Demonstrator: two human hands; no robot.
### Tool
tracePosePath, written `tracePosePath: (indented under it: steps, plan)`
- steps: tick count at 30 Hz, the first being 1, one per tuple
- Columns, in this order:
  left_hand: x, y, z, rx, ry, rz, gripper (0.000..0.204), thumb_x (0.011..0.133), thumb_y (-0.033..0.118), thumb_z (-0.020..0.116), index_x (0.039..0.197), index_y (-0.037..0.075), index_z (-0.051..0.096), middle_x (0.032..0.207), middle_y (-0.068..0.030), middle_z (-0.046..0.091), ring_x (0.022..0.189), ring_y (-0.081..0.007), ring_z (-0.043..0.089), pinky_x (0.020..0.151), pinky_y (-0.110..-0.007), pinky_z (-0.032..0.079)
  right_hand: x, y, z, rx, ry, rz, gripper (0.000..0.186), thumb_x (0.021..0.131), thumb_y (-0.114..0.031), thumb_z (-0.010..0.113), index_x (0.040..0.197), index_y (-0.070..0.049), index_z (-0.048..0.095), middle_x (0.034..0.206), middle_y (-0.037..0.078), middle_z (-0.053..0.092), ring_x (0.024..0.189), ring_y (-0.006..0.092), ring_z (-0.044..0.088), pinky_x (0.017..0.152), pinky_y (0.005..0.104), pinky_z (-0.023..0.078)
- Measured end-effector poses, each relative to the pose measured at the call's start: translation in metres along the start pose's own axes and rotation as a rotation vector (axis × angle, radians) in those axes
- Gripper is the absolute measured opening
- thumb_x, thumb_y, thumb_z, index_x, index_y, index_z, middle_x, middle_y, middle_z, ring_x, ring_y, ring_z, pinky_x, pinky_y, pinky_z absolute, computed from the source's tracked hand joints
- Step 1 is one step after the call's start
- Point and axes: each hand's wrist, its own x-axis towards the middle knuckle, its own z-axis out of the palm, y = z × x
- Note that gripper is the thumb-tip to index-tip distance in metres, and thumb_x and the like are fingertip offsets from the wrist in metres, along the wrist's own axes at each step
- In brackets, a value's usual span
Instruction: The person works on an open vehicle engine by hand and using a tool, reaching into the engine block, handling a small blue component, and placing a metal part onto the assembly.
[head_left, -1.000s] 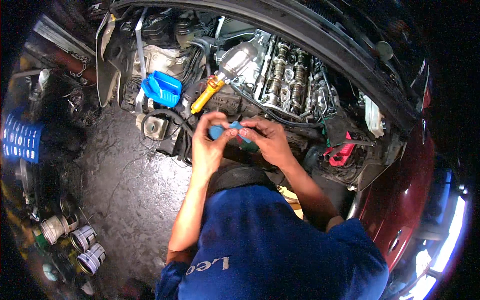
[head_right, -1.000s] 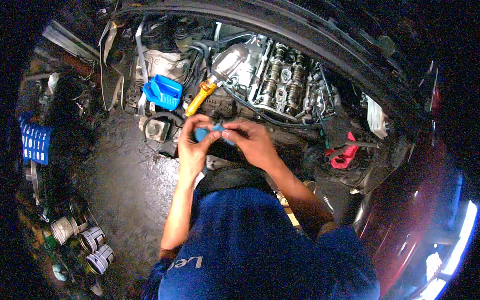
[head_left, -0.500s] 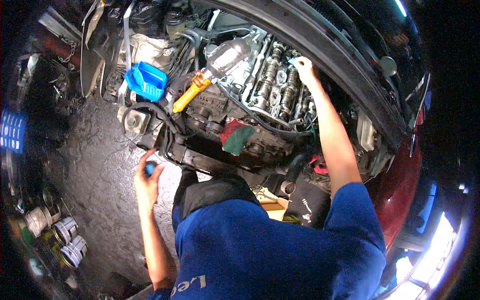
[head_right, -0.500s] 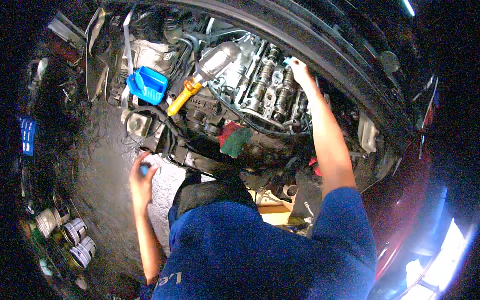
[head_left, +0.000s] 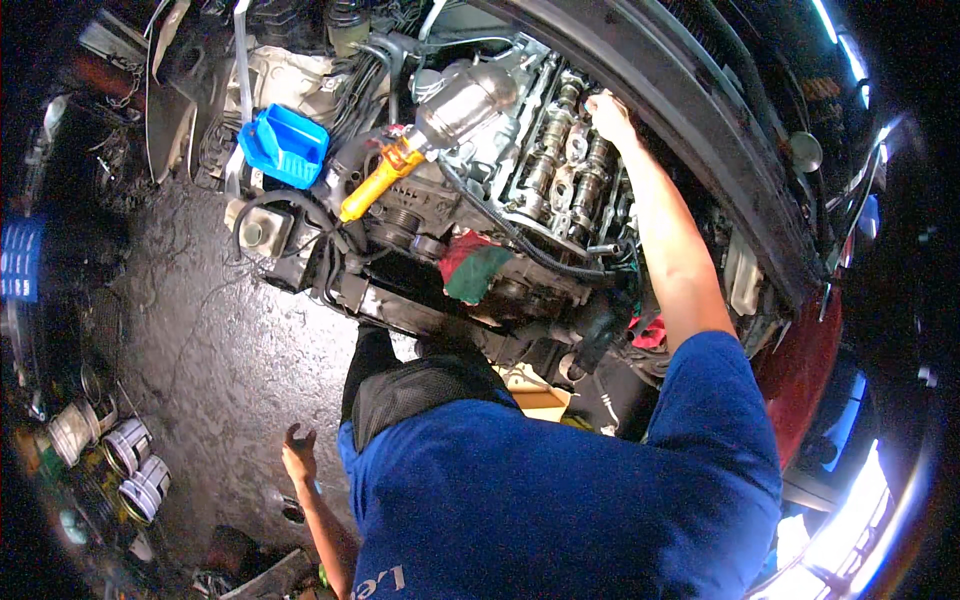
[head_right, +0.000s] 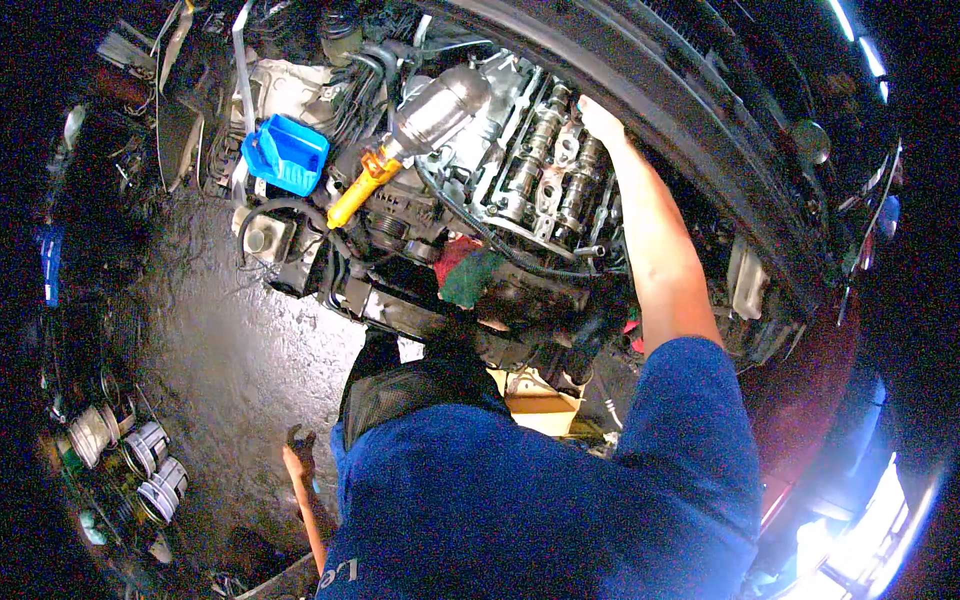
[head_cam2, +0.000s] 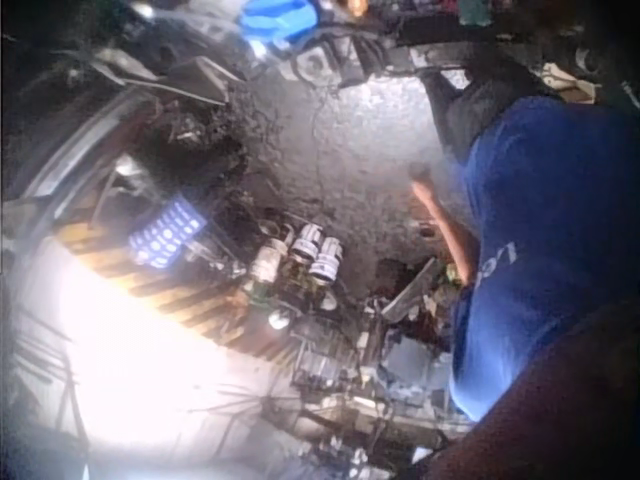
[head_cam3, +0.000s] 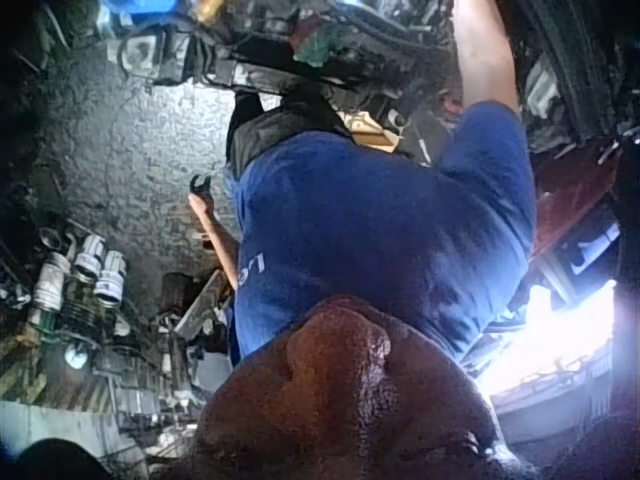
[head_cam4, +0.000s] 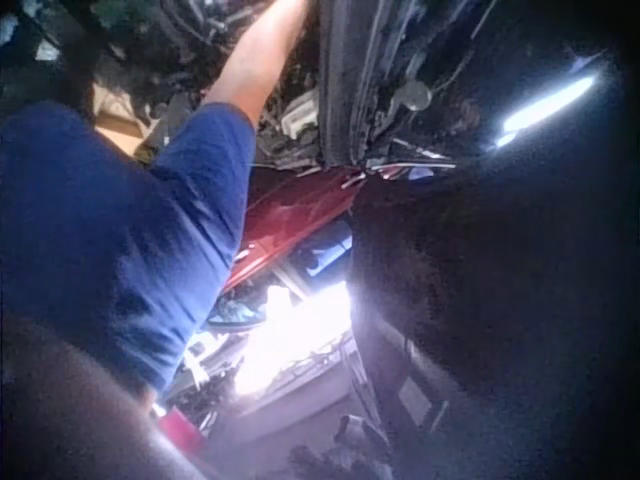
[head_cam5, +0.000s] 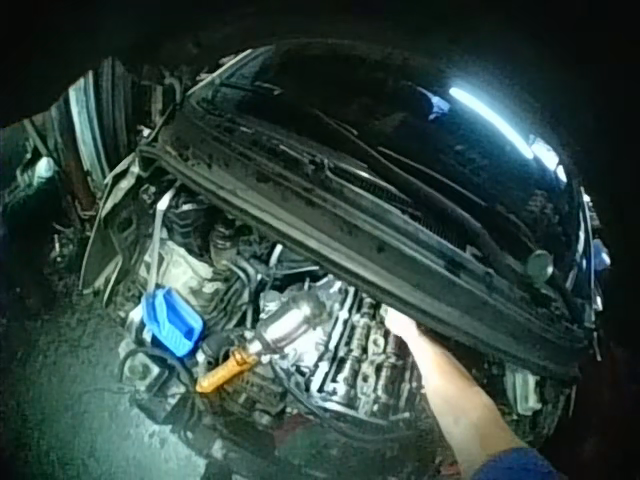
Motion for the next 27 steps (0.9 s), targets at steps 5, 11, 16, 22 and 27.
tracePosePath:
  steps: [5,11,16,22,27]
  plan:
    - [0.005,-0.005,0.015,-0.146,0.005,-0.009,0.047,0.078,0.025,0.079,0.119,0.010,0.062,0.070,-0.0120,0.065,0.071,-0.0262,0.065,0.072,-0.040,0.049,0.008,0.023,0.005,0.330,-0.201,0.156,0.004,0.084,-0.004,0.060,0.085,-0.001,0.062,0.099,0.017,0.066,0.098,0.0290,0.063,0.088,0.0398,0.048]
    - [0.028,0.024,-0.004,-0.047,-0.097,-0.015,0.046,0.081,0.027,0.077,0.120,0.010,0.061,0.072,-0.0148,0.064,0.072,-0.0293,0.064,0.072,-0.044,0.049,0.014,0.043,0.038,-0.086,0.192,0.005,0.010,0.080,-0.005,0.065,0.089,-0.005,0.061,0.090,0.015,0.064,0.088,0.0274,0.062,0.082,0.0402,0.049]
    - [0.031,0.022,-0.011,-0.074,0.020,0.043,0.046,0.081,0.027,0.077,0.121,0.011,0.060,0.069,-0.0135,0.063,0.070,-0.0301,0.063,0.071,-0.044,0.048,0.012,0.024,0.041,0.197,-0.016,0.112,0.020,0.078,-0.007,0.071,0.094,-0.007,0.060,0.089,0.012,0.064,0.089,0.0216,0.062,0.083,0.0378,0.049]
    - [0.043,0.022,-0.001,-0.170,-0.049,0.013,0.046,0.080,0.023,0.079,0.120,0.011,0.061,0.075,-0.0133,0.065,0.071,-0.0283,0.063,0.072,-0.043,0.049,0.007,0.049,0.028,0.165,0.007,0.088,0.015,0.080,-0.008,0.072,0.091,-0.007,0.061,0.082,0.005,0.062,0.081,0.0163,0.059,0.077,0.0349,0.049]
    - [0.039,0.036,-0.006,-0.075,-0.074,-0.024,0.047,0.080,0.025,0.079,0.121,0.010,0.061,0.074,-0.0129,0.065,0.071,-0.0231,0.062,0.071,-0.039,0.049,0.006,0.047,0.041,0.190,0.060,0.084,0.008,0.082,-0.007,0.066,0.086,-0.007,0.060,0.074,0.004,0.056,0.074,0.0142,0.053,0.070,0.0334,0.045]
